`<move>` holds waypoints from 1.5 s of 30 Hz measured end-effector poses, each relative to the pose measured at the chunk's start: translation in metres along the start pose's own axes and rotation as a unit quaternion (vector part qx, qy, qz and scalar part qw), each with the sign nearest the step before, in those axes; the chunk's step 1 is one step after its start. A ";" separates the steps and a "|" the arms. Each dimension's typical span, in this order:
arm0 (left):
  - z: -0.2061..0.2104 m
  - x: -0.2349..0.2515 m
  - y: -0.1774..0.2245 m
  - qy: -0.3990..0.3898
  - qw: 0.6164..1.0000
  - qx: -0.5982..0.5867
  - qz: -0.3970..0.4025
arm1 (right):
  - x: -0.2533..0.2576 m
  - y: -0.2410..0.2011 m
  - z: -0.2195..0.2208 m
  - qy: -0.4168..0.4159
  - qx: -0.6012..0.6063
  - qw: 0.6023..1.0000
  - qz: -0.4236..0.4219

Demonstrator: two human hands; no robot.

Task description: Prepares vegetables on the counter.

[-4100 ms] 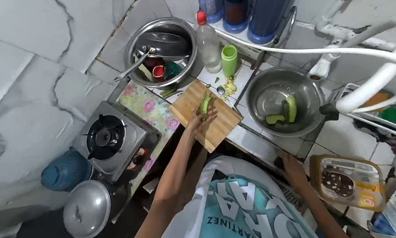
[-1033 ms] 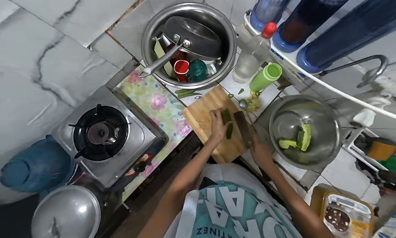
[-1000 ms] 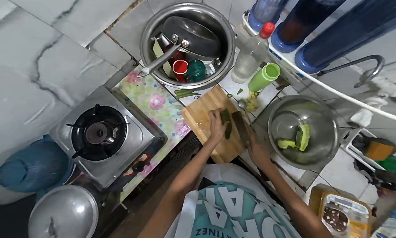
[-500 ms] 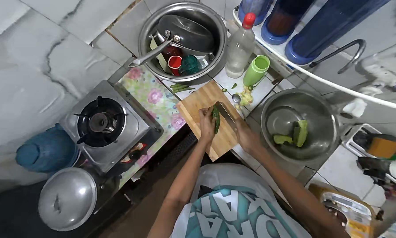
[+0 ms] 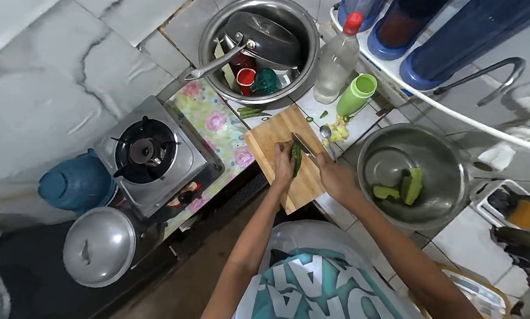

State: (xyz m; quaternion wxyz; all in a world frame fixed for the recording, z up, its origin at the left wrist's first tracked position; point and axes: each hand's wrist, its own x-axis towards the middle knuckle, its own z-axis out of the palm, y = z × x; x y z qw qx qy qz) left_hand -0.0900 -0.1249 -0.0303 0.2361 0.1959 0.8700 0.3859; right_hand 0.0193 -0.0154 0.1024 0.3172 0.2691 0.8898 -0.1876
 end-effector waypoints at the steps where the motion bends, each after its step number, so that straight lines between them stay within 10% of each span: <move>1: 0.001 0.000 -0.002 0.002 1.000 -0.004 0.001 | 0.002 -0.003 -0.001 -0.005 -0.003 1.000 0.003; 10: 0.001 0.000 -0.008 0.004 1.000 -0.012 0.024 | 0.063 -0.012 0.037 0.101 0.077 0.991 -0.042; 16: 0.005 -0.004 -0.014 0.035 0.998 -0.047 0.020 | 0.007 0.029 0.080 0.026 0.051 0.998 0.006; 45: 0.012 -0.011 -0.023 0.028 0.997 -0.068 0.027 | 0.038 -0.016 0.036 0.080 0.082 0.992 -0.045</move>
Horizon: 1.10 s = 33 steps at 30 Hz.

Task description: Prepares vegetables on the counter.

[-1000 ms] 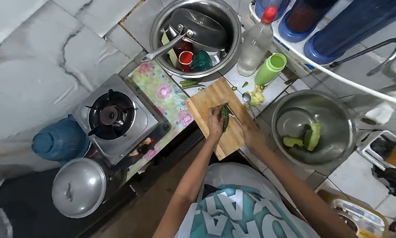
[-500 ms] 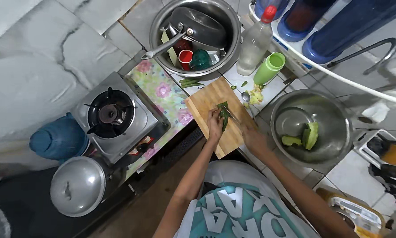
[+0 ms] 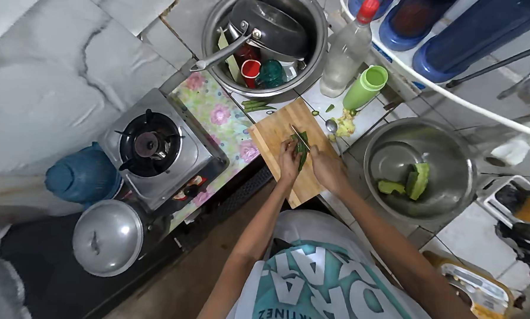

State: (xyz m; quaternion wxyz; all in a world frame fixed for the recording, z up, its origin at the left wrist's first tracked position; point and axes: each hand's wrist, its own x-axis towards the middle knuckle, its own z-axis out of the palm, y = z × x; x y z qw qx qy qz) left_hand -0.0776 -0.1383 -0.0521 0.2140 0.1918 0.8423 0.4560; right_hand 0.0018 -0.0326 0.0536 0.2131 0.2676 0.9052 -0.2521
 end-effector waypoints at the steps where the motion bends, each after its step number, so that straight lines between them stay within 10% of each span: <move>1: -0.001 0.000 -0.001 -0.002 1.000 0.003 0.001 | 0.010 -0.001 0.001 0.022 0.012 1.000 -0.019; 14: -0.009 0.000 -0.001 -0.024 0.998 -0.053 0.002 | -0.067 0.055 0.034 -0.108 -0.035 0.991 0.072; 33: -0.019 -0.019 -0.004 -0.091 0.996 -0.015 -0.009 | -0.047 0.033 0.016 -0.044 -0.038 0.998 -0.003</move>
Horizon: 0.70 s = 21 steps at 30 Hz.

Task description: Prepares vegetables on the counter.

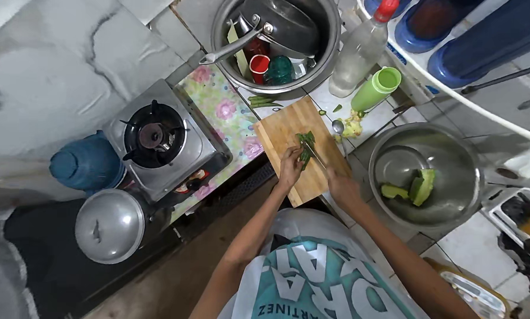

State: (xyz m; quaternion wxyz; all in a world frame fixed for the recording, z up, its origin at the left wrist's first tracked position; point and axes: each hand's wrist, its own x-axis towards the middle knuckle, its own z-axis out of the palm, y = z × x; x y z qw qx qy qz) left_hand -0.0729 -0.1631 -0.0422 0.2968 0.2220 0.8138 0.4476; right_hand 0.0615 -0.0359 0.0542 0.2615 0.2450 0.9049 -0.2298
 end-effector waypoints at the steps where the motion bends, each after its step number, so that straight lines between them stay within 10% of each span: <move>1: 0.000 -0.001 -0.001 -0.001 1.000 0.002 -0.001 | 0.004 -0.003 -0.001 0.003 0.009 1.000 -0.007; 8: -0.002 -0.001 -0.004 -0.005 1.000 -0.005 0.009 | 0.059 -0.019 0.006 0.054 0.057 0.997 -0.026; 14: 0.001 -0.008 -0.002 0.042 0.999 -0.022 0.004 | 0.001 0.011 0.028 -0.023 0.037 0.998 0.041; 21: 0.006 -0.024 -0.010 0.029 0.999 -0.016 0.018 | -0.024 0.018 0.045 0.100 0.072 0.992 -0.009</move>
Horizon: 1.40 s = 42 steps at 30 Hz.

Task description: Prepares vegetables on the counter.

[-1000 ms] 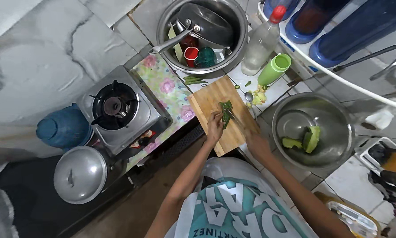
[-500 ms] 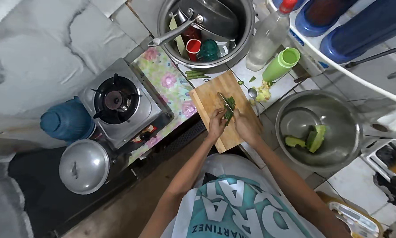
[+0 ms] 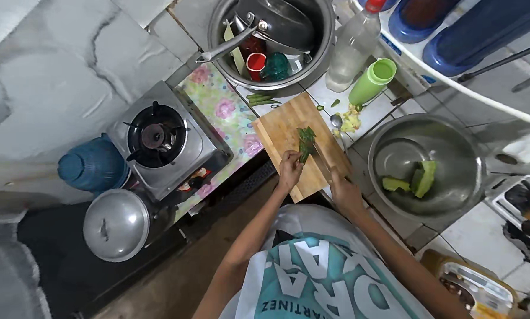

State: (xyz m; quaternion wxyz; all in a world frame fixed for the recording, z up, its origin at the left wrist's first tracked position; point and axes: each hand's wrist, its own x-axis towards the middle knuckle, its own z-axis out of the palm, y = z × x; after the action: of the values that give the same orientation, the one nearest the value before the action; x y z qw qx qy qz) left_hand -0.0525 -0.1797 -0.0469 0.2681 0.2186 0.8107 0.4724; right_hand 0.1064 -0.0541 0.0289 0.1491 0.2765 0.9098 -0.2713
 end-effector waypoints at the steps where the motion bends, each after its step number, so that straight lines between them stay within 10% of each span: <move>1: 0.000 -0.001 0.000 0.001 1.000 -0.004 -0.002 | 0.000 -0.006 -0.001 -0.011 0.000 1.000 0.005; 42: 0.000 0.001 0.023 0.067 0.996 0.052 -0.010 | 0.020 -0.014 -0.036 -0.088 0.028 0.996 0.015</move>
State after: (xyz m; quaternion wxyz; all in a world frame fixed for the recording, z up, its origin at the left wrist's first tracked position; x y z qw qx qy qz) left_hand -0.0508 -0.1690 -0.0269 0.2066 0.1920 0.8525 0.4401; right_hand 0.0778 -0.0347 0.0554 0.2245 0.2694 0.8809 -0.3178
